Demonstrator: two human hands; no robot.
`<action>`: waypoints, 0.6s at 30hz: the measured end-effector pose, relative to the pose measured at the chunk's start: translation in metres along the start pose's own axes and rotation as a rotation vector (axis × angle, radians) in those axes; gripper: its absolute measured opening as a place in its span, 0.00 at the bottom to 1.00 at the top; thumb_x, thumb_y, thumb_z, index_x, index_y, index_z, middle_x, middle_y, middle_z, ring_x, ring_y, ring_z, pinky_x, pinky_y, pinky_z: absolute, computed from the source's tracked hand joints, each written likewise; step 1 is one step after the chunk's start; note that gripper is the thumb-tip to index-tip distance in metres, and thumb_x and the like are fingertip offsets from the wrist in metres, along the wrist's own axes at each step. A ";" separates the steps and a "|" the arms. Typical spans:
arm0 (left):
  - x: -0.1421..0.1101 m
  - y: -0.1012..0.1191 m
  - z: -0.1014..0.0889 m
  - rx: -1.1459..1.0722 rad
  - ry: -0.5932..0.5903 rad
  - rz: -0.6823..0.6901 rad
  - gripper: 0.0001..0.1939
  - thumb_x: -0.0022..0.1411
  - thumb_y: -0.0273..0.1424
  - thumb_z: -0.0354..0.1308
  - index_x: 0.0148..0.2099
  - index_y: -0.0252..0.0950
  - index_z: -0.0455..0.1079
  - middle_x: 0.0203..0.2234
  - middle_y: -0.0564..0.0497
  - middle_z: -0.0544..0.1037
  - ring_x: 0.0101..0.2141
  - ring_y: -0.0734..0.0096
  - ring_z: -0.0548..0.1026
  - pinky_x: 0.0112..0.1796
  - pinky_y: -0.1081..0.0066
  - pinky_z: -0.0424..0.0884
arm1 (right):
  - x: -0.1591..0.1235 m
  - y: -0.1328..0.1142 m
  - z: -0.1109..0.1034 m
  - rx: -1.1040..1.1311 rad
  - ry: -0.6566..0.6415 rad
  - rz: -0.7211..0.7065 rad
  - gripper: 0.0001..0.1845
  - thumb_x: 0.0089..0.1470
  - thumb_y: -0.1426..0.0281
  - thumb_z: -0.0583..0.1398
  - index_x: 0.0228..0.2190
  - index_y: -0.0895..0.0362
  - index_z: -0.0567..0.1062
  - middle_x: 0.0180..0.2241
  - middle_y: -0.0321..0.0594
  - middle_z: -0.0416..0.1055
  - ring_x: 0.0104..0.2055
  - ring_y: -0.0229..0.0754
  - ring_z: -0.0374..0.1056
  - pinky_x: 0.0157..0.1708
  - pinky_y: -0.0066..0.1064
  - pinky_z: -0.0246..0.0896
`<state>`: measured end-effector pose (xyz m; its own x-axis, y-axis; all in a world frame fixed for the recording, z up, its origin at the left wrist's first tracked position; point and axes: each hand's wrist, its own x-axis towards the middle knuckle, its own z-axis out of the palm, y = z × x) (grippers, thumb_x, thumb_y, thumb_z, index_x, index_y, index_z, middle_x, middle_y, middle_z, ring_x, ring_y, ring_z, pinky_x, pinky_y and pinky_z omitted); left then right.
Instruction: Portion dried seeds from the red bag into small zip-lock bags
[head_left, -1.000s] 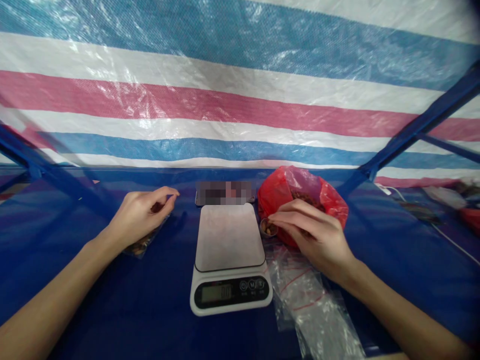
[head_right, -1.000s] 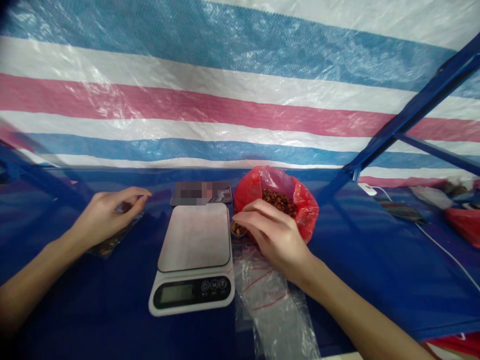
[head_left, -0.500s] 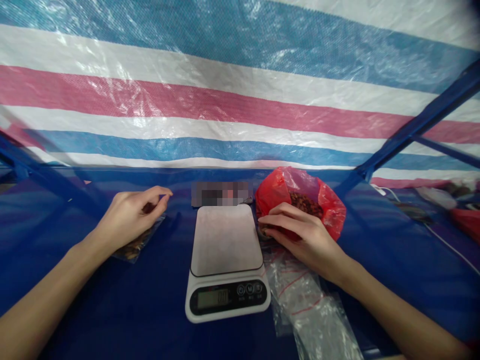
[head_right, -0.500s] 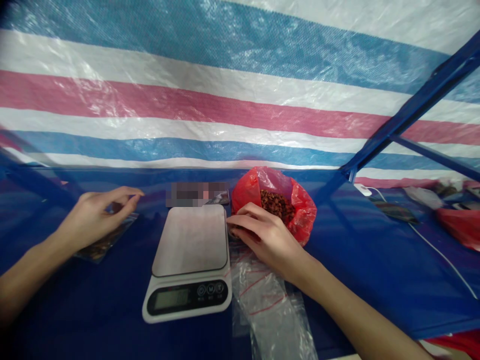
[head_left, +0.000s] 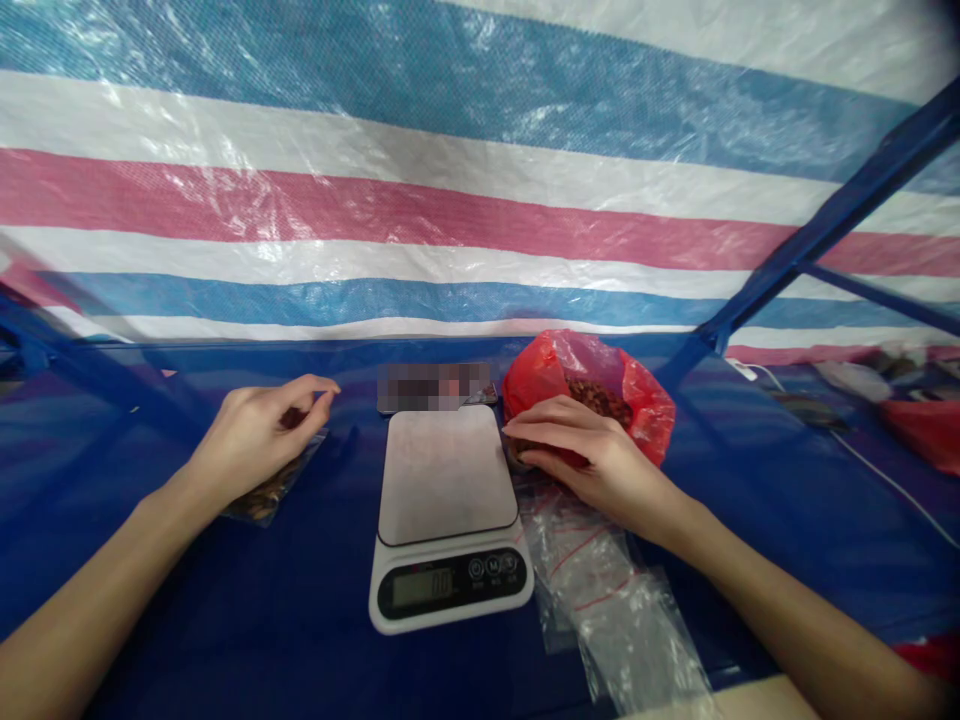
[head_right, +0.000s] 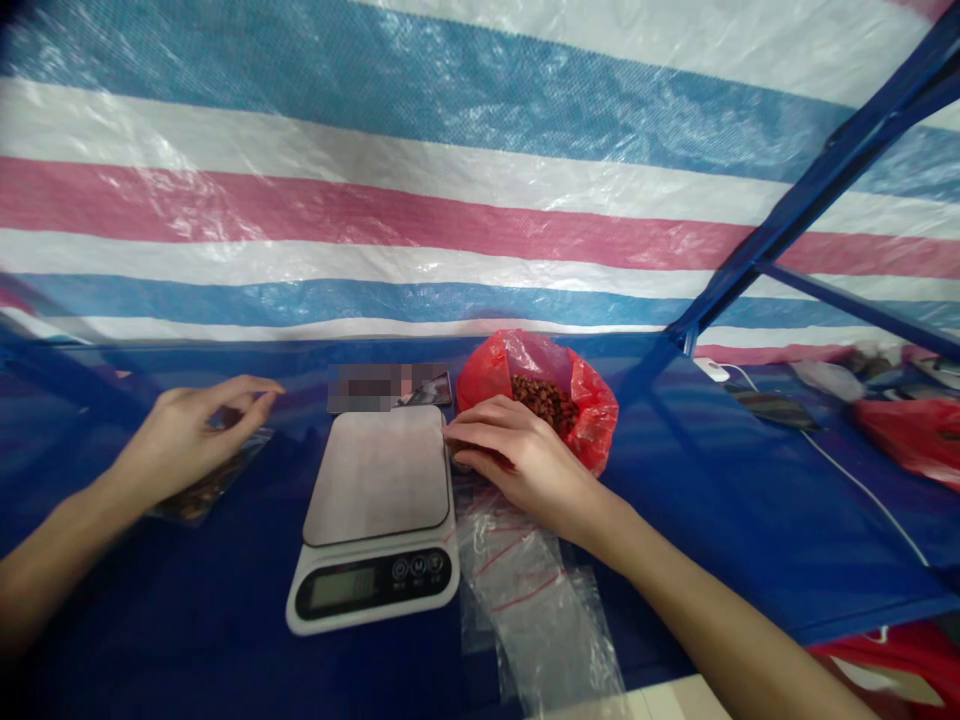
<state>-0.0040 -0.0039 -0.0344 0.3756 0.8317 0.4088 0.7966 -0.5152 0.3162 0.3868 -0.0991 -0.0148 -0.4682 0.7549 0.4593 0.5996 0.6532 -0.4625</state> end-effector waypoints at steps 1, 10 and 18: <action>0.000 0.001 0.000 -0.006 -0.011 0.010 0.20 0.71 0.44 0.51 0.47 0.37 0.79 0.24 0.56 0.81 0.22 0.74 0.75 0.31 0.73 0.67 | 0.001 0.000 0.003 -0.021 0.016 0.007 0.11 0.67 0.71 0.65 0.49 0.53 0.83 0.46 0.43 0.81 0.48 0.47 0.74 0.49 0.41 0.73; 0.001 0.003 -0.001 -0.015 -0.005 0.014 0.21 0.71 0.45 0.51 0.46 0.38 0.79 0.22 0.58 0.79 0.21 0.75 0.73 0.31 0.74 0.66 | 0.004 0.002 0.015 -0.032 0.109 0.008 0.02 0.63 0.72 0.68 0.38 0.54 0.83 0.40 0.41 0.79 0.44 0.45 0.72 0.46 0.40 0.69; 0.001 0.000 0.001 -0.014 -0.005 -0.008 0.19 0.70 0.46 0.51 0.45 0.41 0.78 0.22 0.57 0.79 0.21 0.73 0.73 0.30 0.72 0.67 | 0.004 0.008 -0.001 -0.075 0.075 0.032 0.04 0.65 0.70 0.67 0.41 0.52 0.84 0.41 0.42 0.80 0.45 0.47 0.74 0.48 0.42 0.70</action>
<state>-0.0032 -0.0027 -0.0343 0.3721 0.8367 0.4019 0.7927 -0.5117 0.3315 0.3902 -0.0912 -0.0163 -0.4001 0.7669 0.5018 0.6615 0.6206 -0.4211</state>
